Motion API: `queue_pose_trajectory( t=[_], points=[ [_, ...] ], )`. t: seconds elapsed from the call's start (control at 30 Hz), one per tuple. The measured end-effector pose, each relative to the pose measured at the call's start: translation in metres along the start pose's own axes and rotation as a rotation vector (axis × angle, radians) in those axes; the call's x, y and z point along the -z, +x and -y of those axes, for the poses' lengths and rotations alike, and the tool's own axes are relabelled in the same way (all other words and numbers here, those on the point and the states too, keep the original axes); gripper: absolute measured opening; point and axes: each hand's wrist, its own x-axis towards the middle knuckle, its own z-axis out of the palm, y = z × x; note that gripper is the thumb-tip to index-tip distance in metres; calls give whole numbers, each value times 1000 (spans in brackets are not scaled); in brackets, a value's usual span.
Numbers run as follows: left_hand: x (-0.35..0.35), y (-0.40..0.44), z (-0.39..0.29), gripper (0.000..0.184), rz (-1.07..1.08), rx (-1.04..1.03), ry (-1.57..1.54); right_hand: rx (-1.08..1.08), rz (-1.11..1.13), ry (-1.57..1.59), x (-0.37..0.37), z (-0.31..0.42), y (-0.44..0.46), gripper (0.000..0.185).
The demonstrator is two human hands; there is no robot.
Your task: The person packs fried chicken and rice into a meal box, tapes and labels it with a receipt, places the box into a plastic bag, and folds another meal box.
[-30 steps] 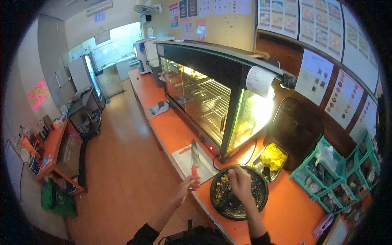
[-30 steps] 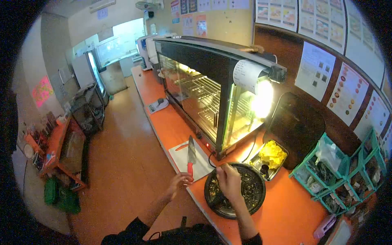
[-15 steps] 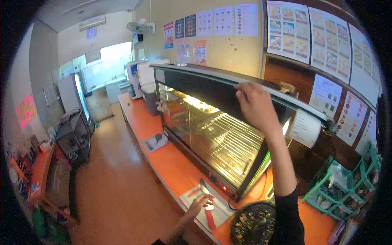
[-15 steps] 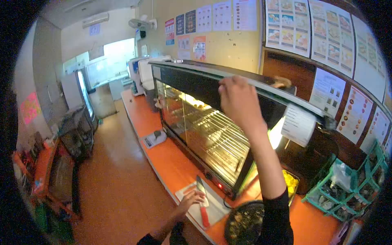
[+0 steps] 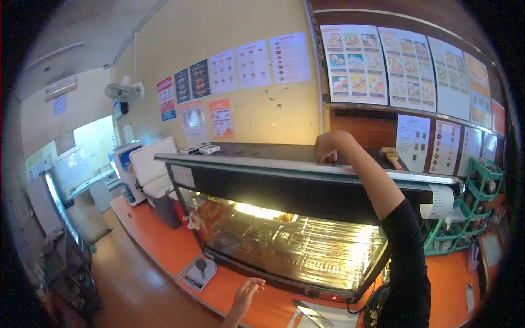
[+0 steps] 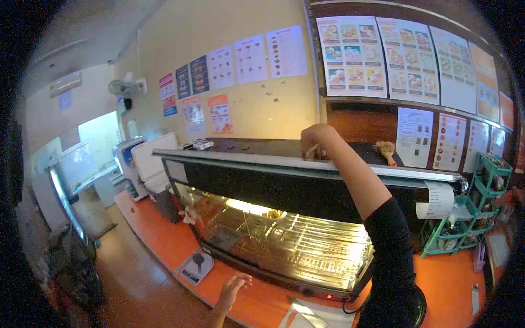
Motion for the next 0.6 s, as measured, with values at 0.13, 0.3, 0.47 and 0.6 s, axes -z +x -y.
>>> queue_pose_trajectory(
  t=[0.13,0.3,0.47,0.6],
  points=[
    [14,20,13,21,59,52,-61,224,14,106,6,16,27,40],
    [58,38,14,20,-79,-60,57,487,-286,7,3,11,58,48],
    [159,82,32,26,-457,0,200,364,-804,103,16,68,-36,40],
    [248,138,55,28,-621,-229,344,698,-951,210,-35,158,-78,17]
  ],
)
